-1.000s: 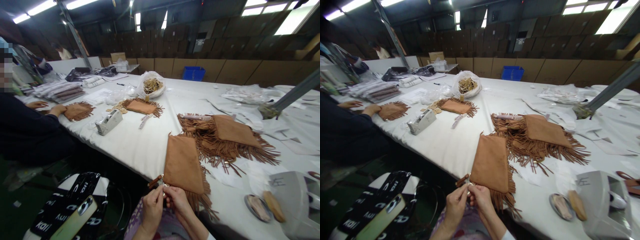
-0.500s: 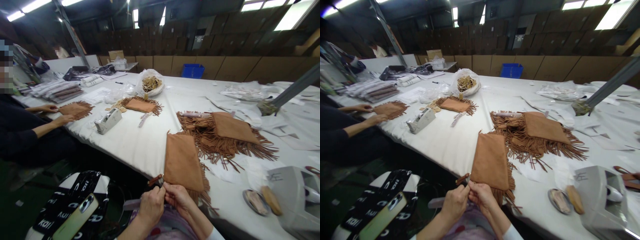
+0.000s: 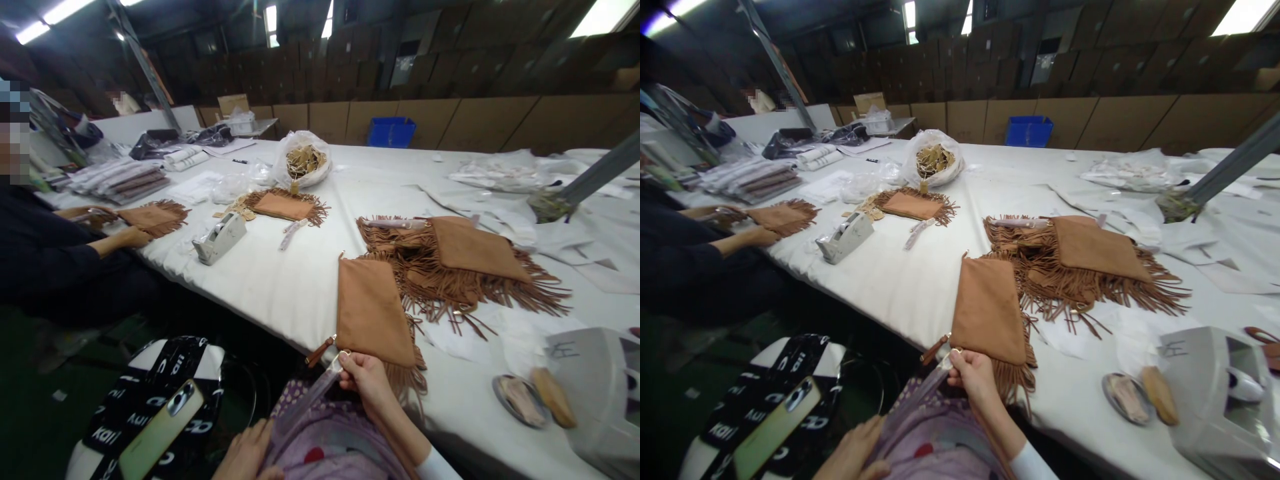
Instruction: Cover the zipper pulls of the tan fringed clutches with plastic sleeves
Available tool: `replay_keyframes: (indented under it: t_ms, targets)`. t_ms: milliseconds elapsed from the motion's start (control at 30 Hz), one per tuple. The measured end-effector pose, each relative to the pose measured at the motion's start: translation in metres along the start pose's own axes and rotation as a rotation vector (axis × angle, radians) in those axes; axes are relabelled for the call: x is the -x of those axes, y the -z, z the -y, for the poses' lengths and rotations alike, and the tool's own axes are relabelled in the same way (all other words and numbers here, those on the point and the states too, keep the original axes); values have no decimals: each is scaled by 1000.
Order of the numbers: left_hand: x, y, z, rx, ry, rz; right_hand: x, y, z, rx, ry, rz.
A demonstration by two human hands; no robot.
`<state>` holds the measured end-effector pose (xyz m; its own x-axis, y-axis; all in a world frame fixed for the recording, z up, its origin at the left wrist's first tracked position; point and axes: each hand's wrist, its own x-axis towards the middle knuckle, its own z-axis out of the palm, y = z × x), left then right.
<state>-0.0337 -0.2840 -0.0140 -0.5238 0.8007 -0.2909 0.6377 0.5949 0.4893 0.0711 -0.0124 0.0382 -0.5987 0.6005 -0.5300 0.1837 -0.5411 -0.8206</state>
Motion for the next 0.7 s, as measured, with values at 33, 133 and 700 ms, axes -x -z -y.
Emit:
replay_keyframes:
  t_ms: [33,133,700]
  targets:
    - [-4,13,-2,48,31,50,0,0,1,7,5,5]
    - [-36,52,-41,341,46,-145,2,0,2,25,7,7]
    - [-98,19,-134,1099,-22,161,14,7,-3,456,308,-61]
